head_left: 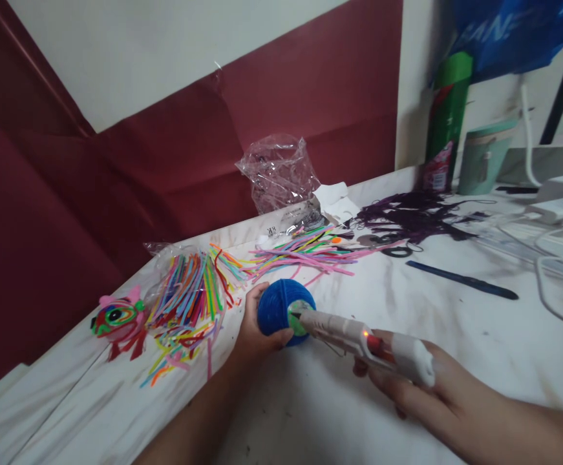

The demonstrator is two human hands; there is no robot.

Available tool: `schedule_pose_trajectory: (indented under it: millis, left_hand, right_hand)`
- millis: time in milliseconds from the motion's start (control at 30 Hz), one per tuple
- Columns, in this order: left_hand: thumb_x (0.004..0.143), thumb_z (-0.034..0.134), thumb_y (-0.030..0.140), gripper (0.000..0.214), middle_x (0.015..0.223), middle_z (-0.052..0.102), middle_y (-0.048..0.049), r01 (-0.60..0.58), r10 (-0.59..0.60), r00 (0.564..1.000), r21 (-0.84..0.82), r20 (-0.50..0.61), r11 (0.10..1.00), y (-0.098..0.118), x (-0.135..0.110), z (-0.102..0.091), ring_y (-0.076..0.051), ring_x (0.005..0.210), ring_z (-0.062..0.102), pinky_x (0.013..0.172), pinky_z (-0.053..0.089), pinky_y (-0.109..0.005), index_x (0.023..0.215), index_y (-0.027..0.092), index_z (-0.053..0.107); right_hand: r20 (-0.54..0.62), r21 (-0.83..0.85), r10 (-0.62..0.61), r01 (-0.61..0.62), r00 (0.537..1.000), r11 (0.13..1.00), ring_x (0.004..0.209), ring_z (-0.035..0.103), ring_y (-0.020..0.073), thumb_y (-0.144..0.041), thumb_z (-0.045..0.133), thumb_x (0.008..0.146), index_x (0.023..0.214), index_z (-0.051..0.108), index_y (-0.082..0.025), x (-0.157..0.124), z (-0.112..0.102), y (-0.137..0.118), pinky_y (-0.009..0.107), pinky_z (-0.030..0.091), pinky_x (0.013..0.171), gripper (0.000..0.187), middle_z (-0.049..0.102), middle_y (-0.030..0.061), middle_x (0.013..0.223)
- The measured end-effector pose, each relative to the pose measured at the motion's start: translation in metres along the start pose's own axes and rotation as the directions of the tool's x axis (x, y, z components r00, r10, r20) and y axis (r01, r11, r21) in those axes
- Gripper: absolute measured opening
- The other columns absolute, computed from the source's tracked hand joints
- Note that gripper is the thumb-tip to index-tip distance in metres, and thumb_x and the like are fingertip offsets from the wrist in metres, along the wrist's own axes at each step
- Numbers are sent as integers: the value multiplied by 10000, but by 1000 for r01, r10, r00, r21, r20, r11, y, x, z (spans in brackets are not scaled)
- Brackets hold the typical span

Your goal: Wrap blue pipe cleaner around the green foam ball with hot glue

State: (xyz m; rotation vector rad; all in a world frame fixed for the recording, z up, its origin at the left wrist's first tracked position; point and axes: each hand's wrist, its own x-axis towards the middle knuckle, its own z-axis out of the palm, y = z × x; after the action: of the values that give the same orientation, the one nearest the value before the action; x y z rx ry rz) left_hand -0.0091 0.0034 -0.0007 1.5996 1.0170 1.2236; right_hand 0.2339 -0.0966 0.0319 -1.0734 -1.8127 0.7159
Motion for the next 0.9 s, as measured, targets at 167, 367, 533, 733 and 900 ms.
schedule_pose_trajectory:
  millis: [167,367,533,733,900]
  left_hand:
    - [515,888,397,873,1262,588,-96,-22,22,1000,1,-4,1000,-2,1,-1,-332,1109,607,912,504,-450,1262,269,456]
    - [517,894,351,878,1273,584,-103,-22,20,1000,62,23,998,3,0,-3,-337,1119,607,934,494,-464,1270,253,454]
    - [503,893,360,860,1260,598,-84,-25,26,1000,52,-10,998,4,0,-1,-341,1129,603,942,493,-465,1250,260,480]
    - [521,888,360,862,1269,610,-79,-15,13,999,42,34,999,2,0,-2,-359,1129,615,925,507,-464,1266,273,462]
    - [518,897,340,841,1294,606,-70,0,-1,999,42,32,999,5,0,-3,-338,1136,613,944,506,-458,1254,282,494]
  right_hand:
    - [-11,15,-9,9,1000,1000,533,677,187,-323,529,864,899,763,-224,-1,0,1,231,582,474,257,764,36,681]
    - [6,-14,-2,2,1000,1000,505,674,201,-370,508,884,896,767,-216,-1,-1,1,244,581,450,302,760,52,649]
    - [31,-42,-12,13,999,999,684,736,240,-378,490,899,933,787,-222,-1,-4,0,295,633,601,337,802,91,806]
    - [23,4,30,-30,999,1000,523,672,196,-408,519,881,899,790,-247,-1,-2,-1,240,593,465,316,764,48,679]
    - [43,36,47,-48,998,998,479,643,183,-387,533,873,904,784,-254,0,-1,1,235,579,428,285,743,26,644]
